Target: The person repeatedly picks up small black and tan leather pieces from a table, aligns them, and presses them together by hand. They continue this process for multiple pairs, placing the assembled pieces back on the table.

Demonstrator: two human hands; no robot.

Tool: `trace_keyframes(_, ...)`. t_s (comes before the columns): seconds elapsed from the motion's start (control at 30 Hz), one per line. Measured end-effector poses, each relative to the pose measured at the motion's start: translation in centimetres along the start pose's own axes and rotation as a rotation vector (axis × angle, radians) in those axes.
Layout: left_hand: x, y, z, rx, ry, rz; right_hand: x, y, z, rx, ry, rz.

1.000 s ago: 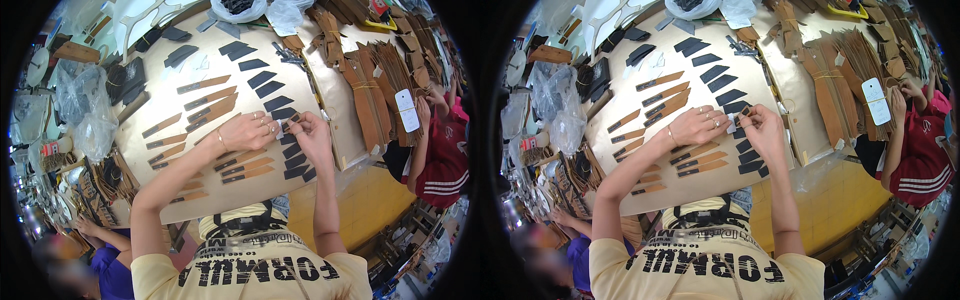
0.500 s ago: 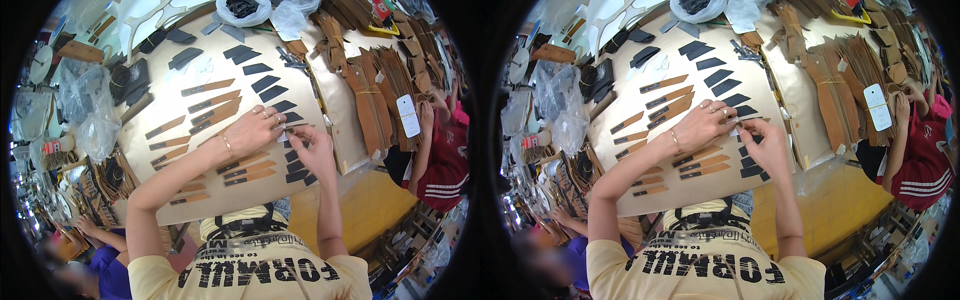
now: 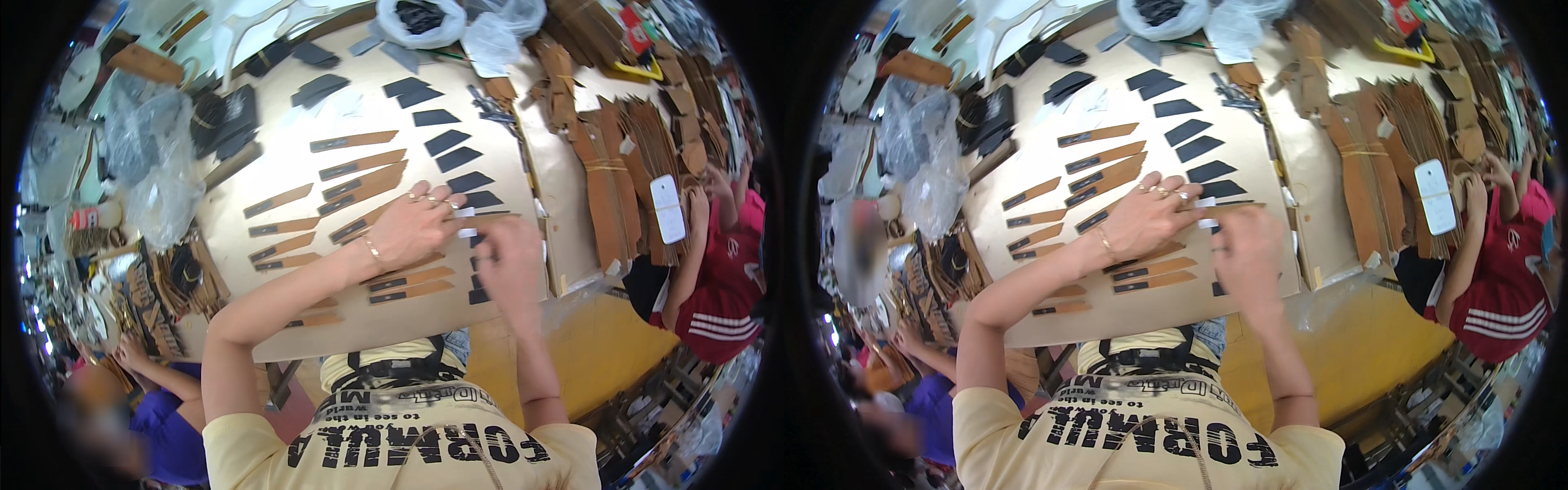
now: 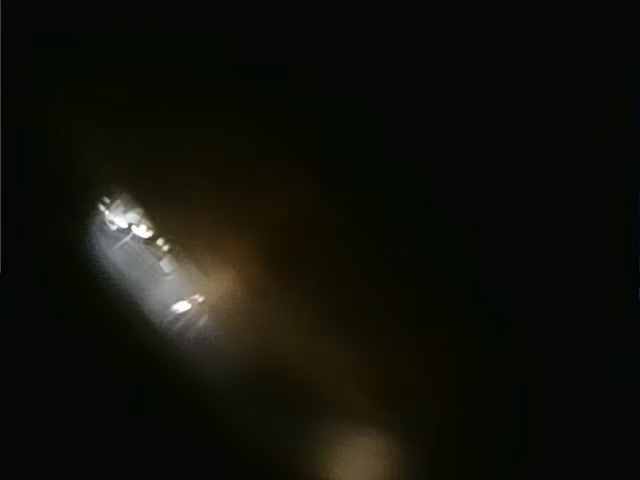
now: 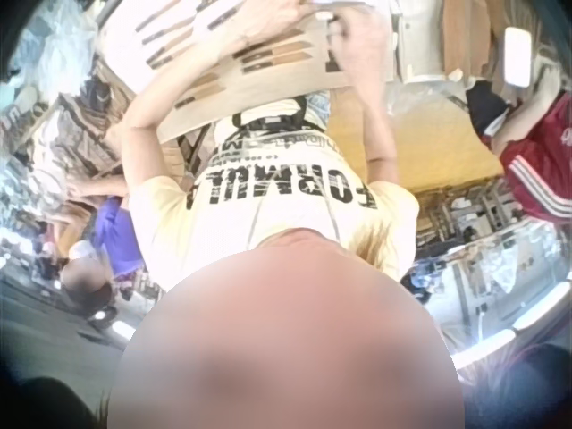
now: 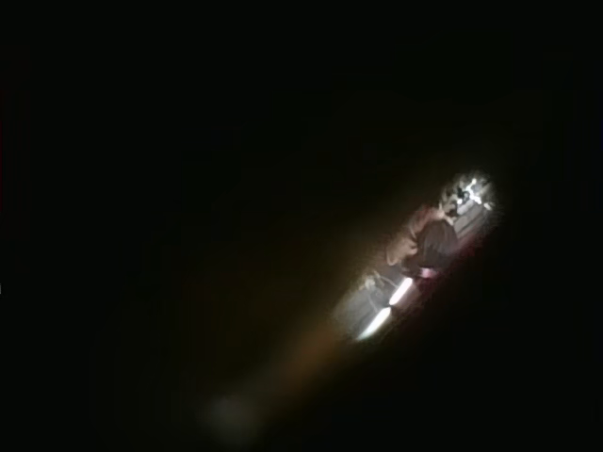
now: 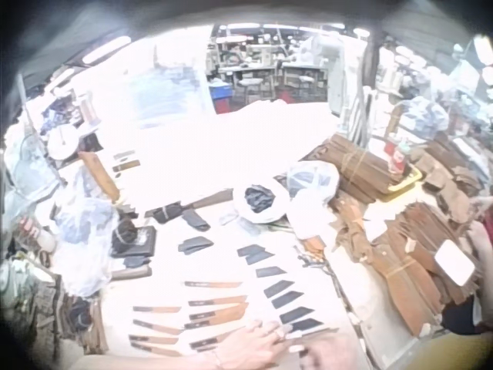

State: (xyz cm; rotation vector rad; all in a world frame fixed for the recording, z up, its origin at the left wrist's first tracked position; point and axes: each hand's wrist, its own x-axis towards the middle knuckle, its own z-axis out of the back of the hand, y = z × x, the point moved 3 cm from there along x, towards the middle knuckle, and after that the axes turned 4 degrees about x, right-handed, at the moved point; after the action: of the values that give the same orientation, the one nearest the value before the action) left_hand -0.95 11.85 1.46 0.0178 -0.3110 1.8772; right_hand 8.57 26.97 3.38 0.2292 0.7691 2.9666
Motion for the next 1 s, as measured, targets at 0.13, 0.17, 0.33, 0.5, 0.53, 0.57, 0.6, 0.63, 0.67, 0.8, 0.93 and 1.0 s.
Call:
trace_keyframes(0.13,0.5,-0.9,-0.4,-0.051,-0.048,0.143,1.3,-4.0,0.8,0.033,-0.180,-0.133)
trace_keyframes(0.17,0.8,-1.2,-0.5,-0.093,-0.049,0.188,1.6,-4.7,0.6,0.173,-0.140,-0.190)
trace_keyframes(0.33,2.6,-1.7,0.4,-0.101,-0.329,0.401,1.5,-4.3,1.5,0.376,-0.067,-0.222)
trace_keyframes(0.5,1.8,-1.8,2.7,-0.717,-0.319,0.319,0.2,-1.0,4.3,0.306,-0.123,0.065)
trace_keyframes(0.53,1.0,-2.1,3.4,-0.775,-0.270,0.305,-0.1,-0.4,4.8,0.352,-0.136,0.122)
trace_keyframes(0.57,-0.4,-2.0,4.2,-0.863,-0.280,0.342,-0.2,0.1,4.9,0.407,-0.142,0.121)
trace_keyframes(0.6,-2.2,-1.9,4.9,-0.950,-0.275,0.383,-0.3,0.6,4.9,0.467,-0.161,0.142)
trace_keyframes(0.63,-4.6,-1.8,5.9,-0.836,-0.287,0.403,-0.4,1.1,4.9,0.519,-0.183,0.154)
trace_keyframes(0.67,-7.7,-1.5,6.7,-0.862,-0.329,0.498,-0.4,1.5,4.7,0.506,-0.147,0.149)
trace_keyframes(0.8,-21.9,-1.8,10.6,-0.637,-0.301,1.065,-0.6,2.4,3.2,0.321,0.001,0.185)
trace_keyframes(0.93,-29.6,-3.2,10.8,-0.170,0.012,1.521,-1.7,2.4,1.9,0.222,0.114,0.291)
trace_keyframes(1.0,-28.7,-4.4,11.2,0.410,-0.116,1.140,-2.9,3.0,1.2,0.137,0.170,0.432)
